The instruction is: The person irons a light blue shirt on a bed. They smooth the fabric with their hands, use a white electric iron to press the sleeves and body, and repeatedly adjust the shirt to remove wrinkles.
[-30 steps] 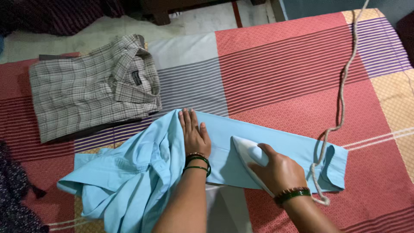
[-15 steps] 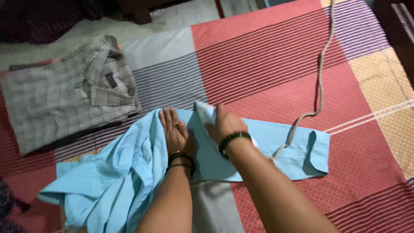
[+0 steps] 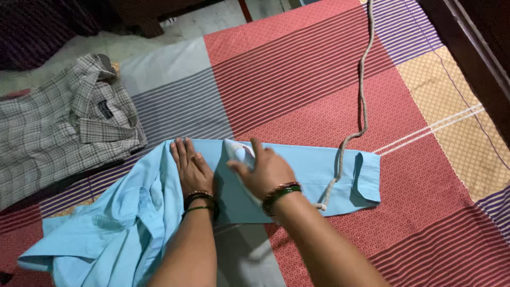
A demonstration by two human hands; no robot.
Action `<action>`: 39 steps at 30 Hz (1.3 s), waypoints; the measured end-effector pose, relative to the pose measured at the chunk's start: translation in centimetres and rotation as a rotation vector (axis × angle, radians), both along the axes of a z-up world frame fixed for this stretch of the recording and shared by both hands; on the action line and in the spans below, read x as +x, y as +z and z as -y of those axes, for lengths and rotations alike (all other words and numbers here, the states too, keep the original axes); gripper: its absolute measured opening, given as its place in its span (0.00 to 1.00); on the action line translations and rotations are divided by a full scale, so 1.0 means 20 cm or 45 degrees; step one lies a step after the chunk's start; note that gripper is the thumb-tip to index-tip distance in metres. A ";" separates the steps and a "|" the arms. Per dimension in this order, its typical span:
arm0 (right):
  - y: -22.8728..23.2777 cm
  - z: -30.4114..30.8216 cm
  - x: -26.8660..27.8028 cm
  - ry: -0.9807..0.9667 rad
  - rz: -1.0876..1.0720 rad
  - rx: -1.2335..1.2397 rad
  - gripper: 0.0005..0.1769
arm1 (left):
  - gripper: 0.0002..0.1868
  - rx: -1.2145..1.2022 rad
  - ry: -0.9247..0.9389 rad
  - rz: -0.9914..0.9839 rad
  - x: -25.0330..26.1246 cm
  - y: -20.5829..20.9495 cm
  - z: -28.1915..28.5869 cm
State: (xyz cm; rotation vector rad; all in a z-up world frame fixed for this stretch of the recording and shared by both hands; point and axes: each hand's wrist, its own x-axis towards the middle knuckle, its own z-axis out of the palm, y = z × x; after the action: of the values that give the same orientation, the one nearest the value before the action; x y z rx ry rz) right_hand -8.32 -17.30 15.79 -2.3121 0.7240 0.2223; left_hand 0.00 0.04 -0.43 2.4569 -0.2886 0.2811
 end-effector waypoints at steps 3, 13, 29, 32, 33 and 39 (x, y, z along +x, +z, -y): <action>-0.09 0.27 -0.14 -0.320 0.678 0.191 0.19 | 0.34 -0.001 0.008 0.043 -0.02 -0.02 0.00; -0.52 0.78 -0.75 -0.235 0.012 -0.794 0.23 | 0.35 -0.033 0.016 0.042 -0.01 -0.01 0.01; -0.44 0.86 -0.87 -0.295 0.195 -1.044 0.21 | 0.32 0.408 -0.109 0.035 -0.10 -0.12 0.01; -0.26 0.61 -0.63 -0.178 0.694 -0.340 0.22 | 0.32 0.590 -0.058 0.037 -0.24 -0.10 0.03; -0.20 0.48 -0.52 -0.081 0.705 -0.084 0.21 | 0.32 0.526 -0.046 0.032 -0.26 -0.07 0.04; 0.03 -0.09 -0.12 0.244 0.340 -0.273 0.27 | 0.36 0.275 0.053 -0.180 -0.47 0.12 0.03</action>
State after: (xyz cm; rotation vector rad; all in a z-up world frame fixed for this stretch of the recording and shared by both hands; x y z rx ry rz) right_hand -10.77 -15.43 16.31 -2.5525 0.4083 -0.0832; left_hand -9.37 -0.56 1.95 2.6828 -0.2168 0.0966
